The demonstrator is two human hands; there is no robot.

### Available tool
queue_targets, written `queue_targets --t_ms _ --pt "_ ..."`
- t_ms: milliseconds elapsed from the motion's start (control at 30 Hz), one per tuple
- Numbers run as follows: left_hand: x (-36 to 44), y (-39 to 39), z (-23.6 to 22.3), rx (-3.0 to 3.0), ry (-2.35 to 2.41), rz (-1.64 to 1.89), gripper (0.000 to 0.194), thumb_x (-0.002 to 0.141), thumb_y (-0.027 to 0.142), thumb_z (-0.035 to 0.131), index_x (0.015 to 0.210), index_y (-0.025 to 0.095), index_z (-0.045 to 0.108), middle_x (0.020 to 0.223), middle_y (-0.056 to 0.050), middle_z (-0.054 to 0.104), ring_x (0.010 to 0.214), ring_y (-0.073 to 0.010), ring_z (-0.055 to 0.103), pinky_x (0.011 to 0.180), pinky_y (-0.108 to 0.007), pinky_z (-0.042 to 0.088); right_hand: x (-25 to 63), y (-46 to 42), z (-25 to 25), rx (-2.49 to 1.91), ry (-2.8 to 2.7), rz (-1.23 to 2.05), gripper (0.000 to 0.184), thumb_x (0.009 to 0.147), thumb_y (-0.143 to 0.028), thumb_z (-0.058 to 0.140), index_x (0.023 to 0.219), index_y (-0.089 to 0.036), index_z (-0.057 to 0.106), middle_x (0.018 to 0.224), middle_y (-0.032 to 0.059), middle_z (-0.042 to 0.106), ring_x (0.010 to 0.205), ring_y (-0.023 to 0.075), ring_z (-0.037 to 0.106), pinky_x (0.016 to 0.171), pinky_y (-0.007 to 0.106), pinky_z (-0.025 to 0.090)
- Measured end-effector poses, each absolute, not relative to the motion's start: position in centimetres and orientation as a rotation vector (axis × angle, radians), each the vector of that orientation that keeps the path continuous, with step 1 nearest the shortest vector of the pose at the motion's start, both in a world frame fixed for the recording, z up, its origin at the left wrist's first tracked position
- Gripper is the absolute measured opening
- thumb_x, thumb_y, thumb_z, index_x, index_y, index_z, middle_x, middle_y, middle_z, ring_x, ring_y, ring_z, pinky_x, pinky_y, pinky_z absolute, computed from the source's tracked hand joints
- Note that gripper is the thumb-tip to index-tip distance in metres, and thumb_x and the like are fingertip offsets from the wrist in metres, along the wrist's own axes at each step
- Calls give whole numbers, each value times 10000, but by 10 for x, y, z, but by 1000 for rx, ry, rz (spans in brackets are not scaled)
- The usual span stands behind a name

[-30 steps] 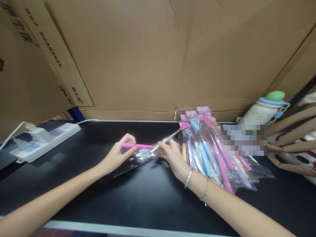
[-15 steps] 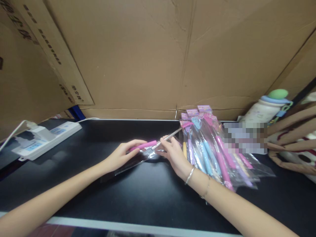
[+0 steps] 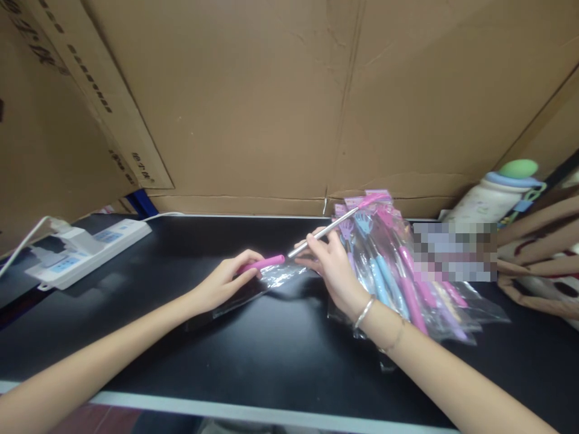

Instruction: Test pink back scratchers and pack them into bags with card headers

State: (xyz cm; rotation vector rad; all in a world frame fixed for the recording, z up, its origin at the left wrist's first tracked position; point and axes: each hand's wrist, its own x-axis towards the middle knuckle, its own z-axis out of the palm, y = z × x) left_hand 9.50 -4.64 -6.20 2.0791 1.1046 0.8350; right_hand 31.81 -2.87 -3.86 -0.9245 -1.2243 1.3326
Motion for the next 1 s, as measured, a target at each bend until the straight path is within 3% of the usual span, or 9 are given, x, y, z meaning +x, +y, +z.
queue_targets --t_ms 567,1000 --pt "96 -48 -69 1991 994 822 270 933 361 400 1096 189 529 821 -4 675 819 -150 631 794 -247 435 314 -29 -46 -916 -1181 1279 393 706 -439 695 894 -233 419 809 -20 649 826 149 649 813 345 525" --pt "98 -51 -65 1996 945 759 331 963 365 307 1111 166 526 705 -9 683 896 -169 631 874 -278 423 315 -26 -53 -877 -1200 1260 385 726 -409 691 921 -227 414 812 -5 683 843 149 666 836 332 529"
